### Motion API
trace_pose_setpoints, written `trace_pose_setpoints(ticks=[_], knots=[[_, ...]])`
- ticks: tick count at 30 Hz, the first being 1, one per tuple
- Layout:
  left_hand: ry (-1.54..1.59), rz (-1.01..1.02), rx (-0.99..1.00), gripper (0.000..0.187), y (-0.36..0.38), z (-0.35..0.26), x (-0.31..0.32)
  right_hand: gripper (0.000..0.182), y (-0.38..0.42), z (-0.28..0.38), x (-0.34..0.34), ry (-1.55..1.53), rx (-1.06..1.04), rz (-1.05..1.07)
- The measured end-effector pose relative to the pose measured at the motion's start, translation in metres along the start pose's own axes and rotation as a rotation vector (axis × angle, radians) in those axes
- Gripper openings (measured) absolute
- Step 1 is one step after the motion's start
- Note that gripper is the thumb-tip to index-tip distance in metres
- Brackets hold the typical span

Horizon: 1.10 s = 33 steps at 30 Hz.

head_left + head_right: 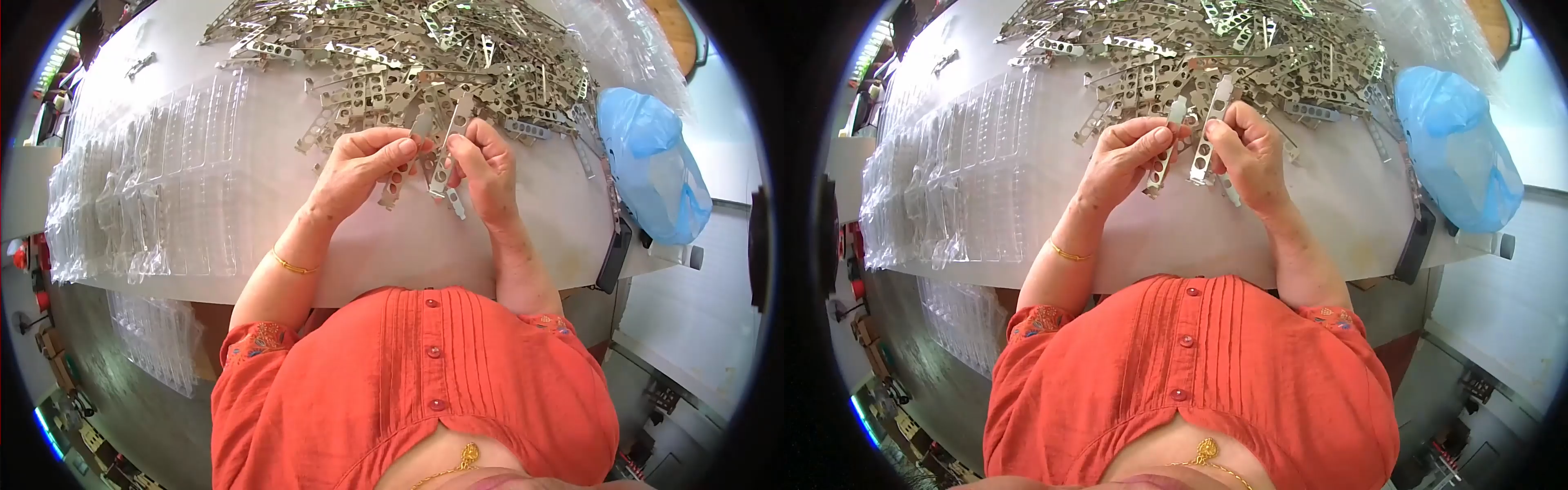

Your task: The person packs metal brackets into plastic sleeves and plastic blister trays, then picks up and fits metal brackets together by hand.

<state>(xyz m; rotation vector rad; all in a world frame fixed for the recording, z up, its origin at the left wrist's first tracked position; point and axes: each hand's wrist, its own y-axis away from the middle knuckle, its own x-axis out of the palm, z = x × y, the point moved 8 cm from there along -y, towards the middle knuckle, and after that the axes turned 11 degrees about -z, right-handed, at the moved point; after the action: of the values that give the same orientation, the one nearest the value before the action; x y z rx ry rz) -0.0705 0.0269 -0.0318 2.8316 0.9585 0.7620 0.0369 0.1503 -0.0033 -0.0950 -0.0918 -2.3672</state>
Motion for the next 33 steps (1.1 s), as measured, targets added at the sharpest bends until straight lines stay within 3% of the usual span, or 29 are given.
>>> trace_pose_setpoints(ticks=[9,23,33], knots=[[0.071,0.057,-0.07,0.026,-0.002,0.008,0.002,0.024,0.0,0.002,0.001,-0.002,-0.009,-0.02],[0.143,0.074,-0.063,0.02,-0.003,0.007,0.004,0.02,0.01,0.002,0.017,0.023,0.041,0.163],[0.162,0.121,-0.091,0.015,-0.001,0.008,0.006,0.019,0.011,0.0,0.02,0.074,0.045,0.185]])
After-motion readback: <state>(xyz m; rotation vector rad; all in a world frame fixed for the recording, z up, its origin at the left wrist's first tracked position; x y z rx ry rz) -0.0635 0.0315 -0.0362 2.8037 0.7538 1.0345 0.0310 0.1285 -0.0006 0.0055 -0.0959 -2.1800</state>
